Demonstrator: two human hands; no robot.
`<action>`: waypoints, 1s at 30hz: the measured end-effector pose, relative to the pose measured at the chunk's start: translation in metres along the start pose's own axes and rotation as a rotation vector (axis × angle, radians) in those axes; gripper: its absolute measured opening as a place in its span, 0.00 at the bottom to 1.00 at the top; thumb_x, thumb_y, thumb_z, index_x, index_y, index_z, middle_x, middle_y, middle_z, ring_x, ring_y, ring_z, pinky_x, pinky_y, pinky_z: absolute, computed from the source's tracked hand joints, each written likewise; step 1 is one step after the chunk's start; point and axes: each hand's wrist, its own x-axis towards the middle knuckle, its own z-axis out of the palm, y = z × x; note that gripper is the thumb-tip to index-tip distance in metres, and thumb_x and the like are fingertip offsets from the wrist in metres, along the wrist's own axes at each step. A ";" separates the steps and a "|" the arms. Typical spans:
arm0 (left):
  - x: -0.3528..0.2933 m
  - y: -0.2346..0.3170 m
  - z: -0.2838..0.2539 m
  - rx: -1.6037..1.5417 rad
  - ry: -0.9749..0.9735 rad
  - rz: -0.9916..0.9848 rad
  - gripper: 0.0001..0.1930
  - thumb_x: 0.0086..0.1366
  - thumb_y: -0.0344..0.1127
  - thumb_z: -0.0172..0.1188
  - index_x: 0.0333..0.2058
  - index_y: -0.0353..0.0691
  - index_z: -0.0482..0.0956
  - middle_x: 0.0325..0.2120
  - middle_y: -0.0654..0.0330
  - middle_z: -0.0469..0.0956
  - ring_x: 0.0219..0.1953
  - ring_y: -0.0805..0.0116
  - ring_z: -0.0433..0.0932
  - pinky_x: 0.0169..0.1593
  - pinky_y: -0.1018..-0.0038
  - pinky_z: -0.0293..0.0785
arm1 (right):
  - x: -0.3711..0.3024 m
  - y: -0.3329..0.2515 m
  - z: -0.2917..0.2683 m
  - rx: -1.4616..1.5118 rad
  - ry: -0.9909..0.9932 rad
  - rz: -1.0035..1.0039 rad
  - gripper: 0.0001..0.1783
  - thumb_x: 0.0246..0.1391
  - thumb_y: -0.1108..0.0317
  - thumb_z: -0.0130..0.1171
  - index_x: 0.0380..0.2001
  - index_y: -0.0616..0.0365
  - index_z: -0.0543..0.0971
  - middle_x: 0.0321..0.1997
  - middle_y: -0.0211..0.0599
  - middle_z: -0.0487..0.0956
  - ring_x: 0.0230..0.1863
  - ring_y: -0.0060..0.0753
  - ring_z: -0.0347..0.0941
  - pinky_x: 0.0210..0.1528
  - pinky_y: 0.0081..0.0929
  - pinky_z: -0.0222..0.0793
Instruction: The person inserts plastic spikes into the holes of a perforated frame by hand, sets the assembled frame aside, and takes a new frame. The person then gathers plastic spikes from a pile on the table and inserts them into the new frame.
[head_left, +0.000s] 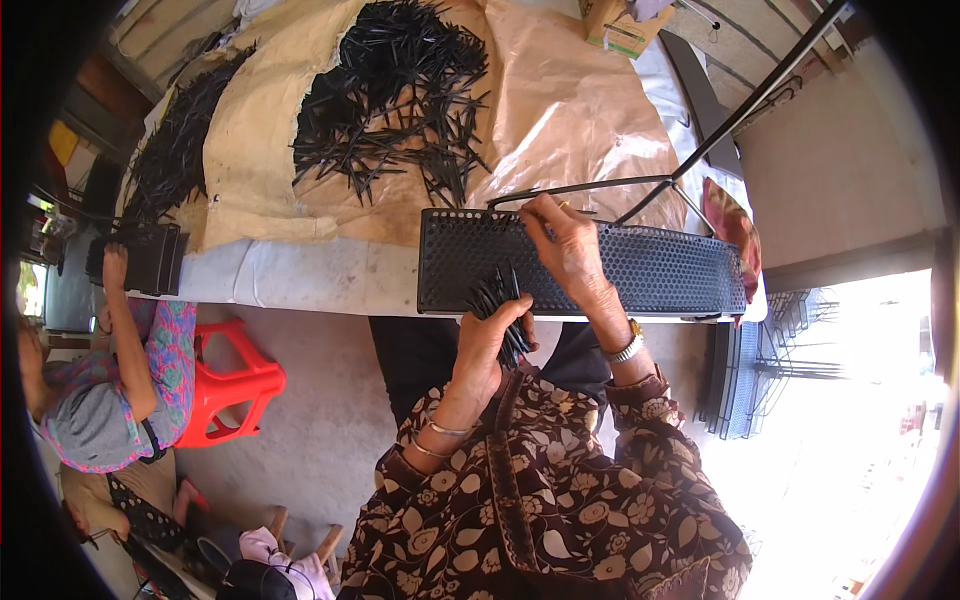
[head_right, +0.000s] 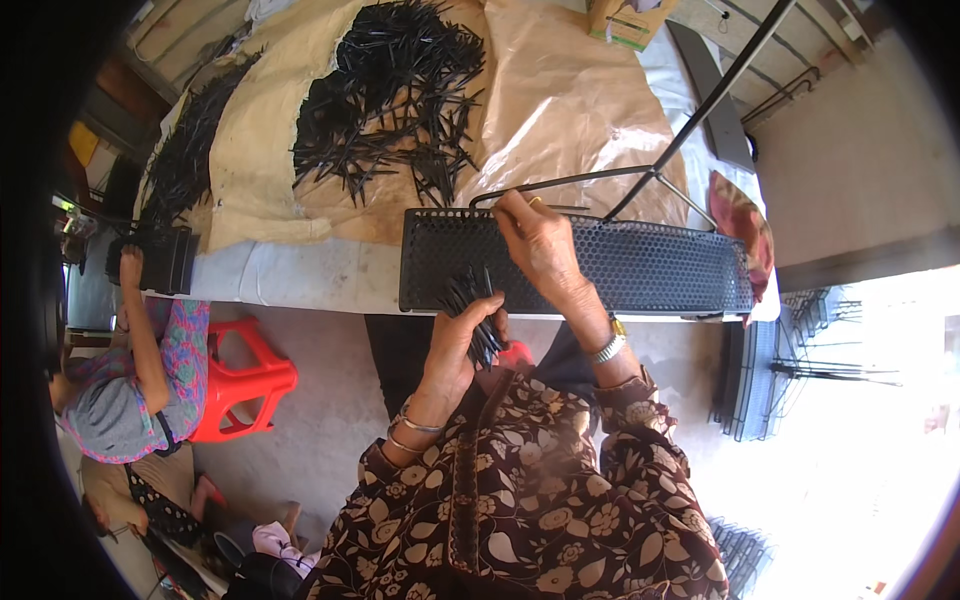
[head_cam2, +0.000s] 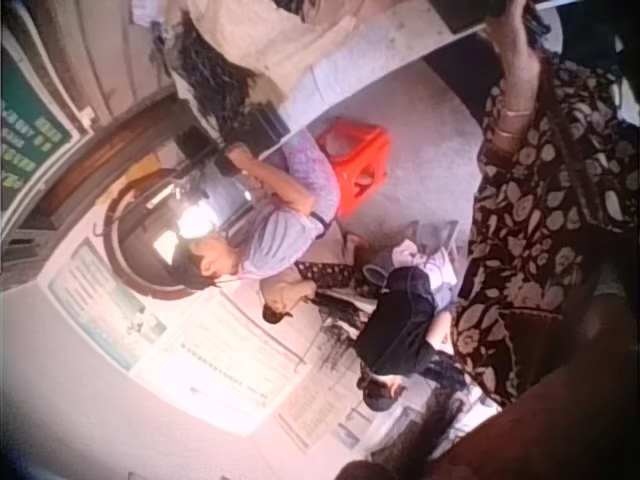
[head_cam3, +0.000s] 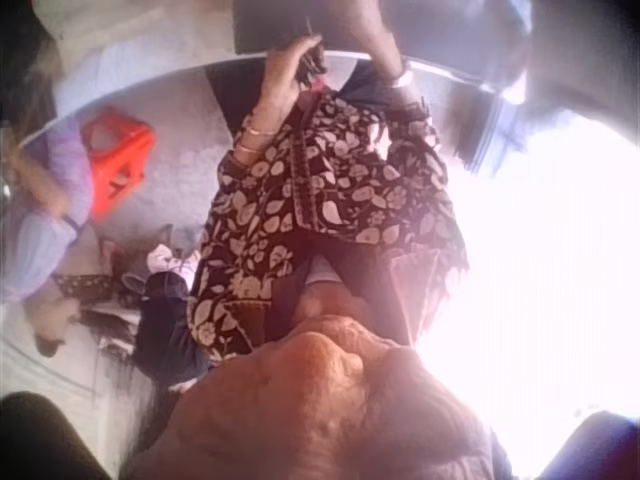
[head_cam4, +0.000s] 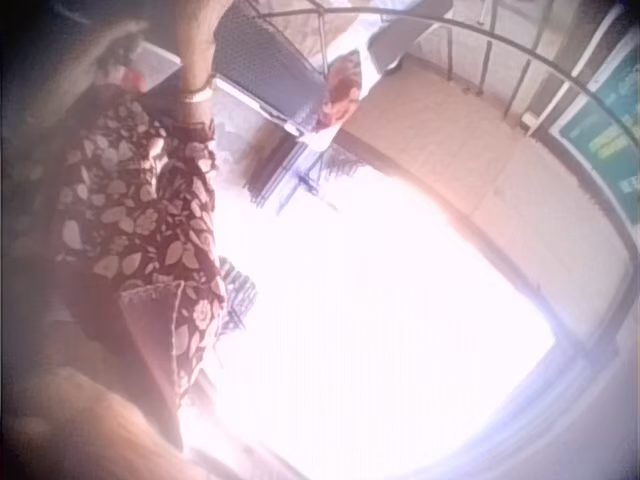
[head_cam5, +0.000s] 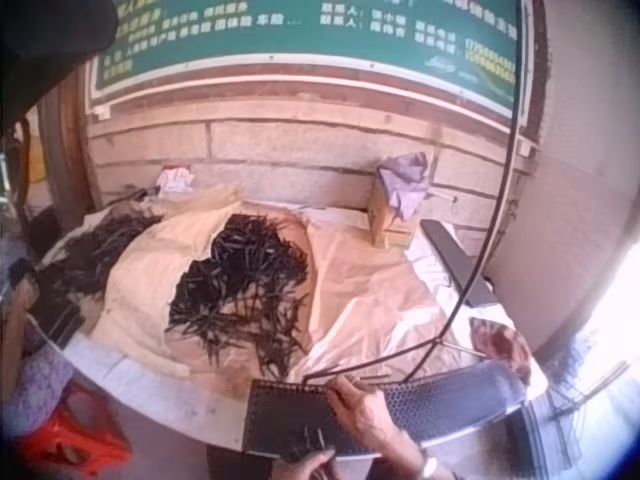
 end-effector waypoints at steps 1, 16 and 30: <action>-0.001 0.000 0.002 0.003 0.003 0.013 0.09 0.59 0.33 0.64 0.31 0.33 0.78 0.17 0.62 0.75 0.17 0.74 0.73 0.22 0.75 0.73 | -0.001 0.002 0.000 -0.003 0.003 -0.001 0.04 0.55 0.74 0.59 0.34 0.60 0.77 0.26 0.41 0.79 0.27 0.33 0.79 0.30 0.27 0.72; -0.006 -0.003 0.003 0.064 -0.062 0.069 0.08 0.59 0.33 0.63 0.26 0.37 0.76 0.17 0.63 0.74 0.18 0.76 0.72 0.22 0.77 0.71 | 0.000 0.012 0.010 0.065 0.076 0.152 0.04 0.56 0.73 0.58 0.35 0.60 0.75 0.28 0.42 0.80 0.28 0.30 0.80 0.31 0.26 0.73; -0.008 -0.011 0.001 -0.029 -0.050 0.079 0.08 0.60 0.31 0.62 0.24 0.36 0.77 0.17 0.62 0.75 0.18 0.74 0.73 0.22 0.75 0.73 | -0.010 0.013 0.014 -0.244 0.063 -0.040 0.09 0.53 0.69 0.62 0.38 0.58 0.79 0.29 0.43 0.78 0.31 0.46 0.77 0.33 0.34 0.72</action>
